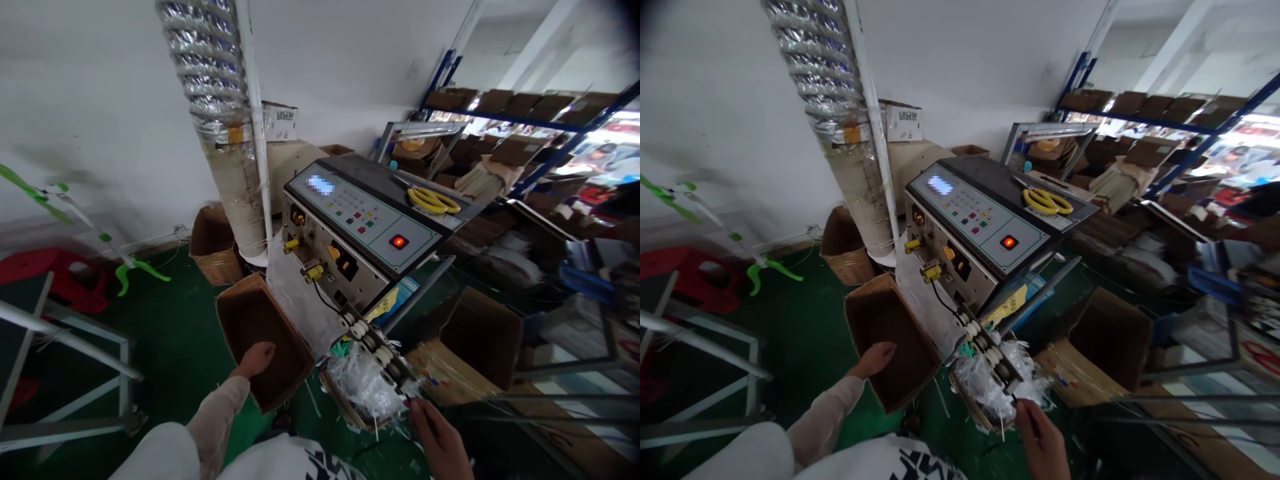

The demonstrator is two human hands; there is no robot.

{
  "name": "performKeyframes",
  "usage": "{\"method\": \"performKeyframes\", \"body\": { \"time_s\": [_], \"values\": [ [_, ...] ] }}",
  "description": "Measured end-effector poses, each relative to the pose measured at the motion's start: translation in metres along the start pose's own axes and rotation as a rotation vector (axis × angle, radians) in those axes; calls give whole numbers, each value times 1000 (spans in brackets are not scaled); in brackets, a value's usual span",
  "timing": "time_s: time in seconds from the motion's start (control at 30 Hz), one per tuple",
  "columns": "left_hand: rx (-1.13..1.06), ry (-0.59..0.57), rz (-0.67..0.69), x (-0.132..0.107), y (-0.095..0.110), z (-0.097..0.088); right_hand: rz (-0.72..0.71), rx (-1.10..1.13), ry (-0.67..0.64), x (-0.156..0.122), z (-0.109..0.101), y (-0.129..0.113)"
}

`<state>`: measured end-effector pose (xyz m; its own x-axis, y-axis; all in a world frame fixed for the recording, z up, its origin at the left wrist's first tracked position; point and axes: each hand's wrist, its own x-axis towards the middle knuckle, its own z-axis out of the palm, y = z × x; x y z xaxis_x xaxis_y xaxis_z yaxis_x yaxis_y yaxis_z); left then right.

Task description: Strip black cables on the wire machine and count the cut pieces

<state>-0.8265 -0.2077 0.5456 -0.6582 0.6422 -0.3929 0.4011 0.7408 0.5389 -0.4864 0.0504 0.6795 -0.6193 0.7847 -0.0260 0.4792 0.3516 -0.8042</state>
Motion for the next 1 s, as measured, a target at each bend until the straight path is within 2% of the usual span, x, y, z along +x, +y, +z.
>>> {"method": "performKeyframes", "body": {
  "time_s": [0.3,0.5,0.6,0.7,0.8,0.83,0.9,1.0],
  "values": [
    [-5,246,81,24,11,-60,-4,43,16,1,1,-8],
    [-11,392,152,41,28,-108,43,91,-14,2,9,-7],
    [-13,517,173,64,49,-146,20,52,-19,1,11,4],
    [-8,619,198,99,78,-189,41,-22,-14,-5,12,26],
    [15,589,217,134,101,-218,103,-57,1,-15,11,49],
    [23,556,208,144,105,-220,119,-66,13,-18,10,54],
    [37,474,165,155,105,-213,141,-93,49,-26,8,62],
    [53,327,94,149,90,-174,165,-149,99,-39,7,70]
  ]
}}
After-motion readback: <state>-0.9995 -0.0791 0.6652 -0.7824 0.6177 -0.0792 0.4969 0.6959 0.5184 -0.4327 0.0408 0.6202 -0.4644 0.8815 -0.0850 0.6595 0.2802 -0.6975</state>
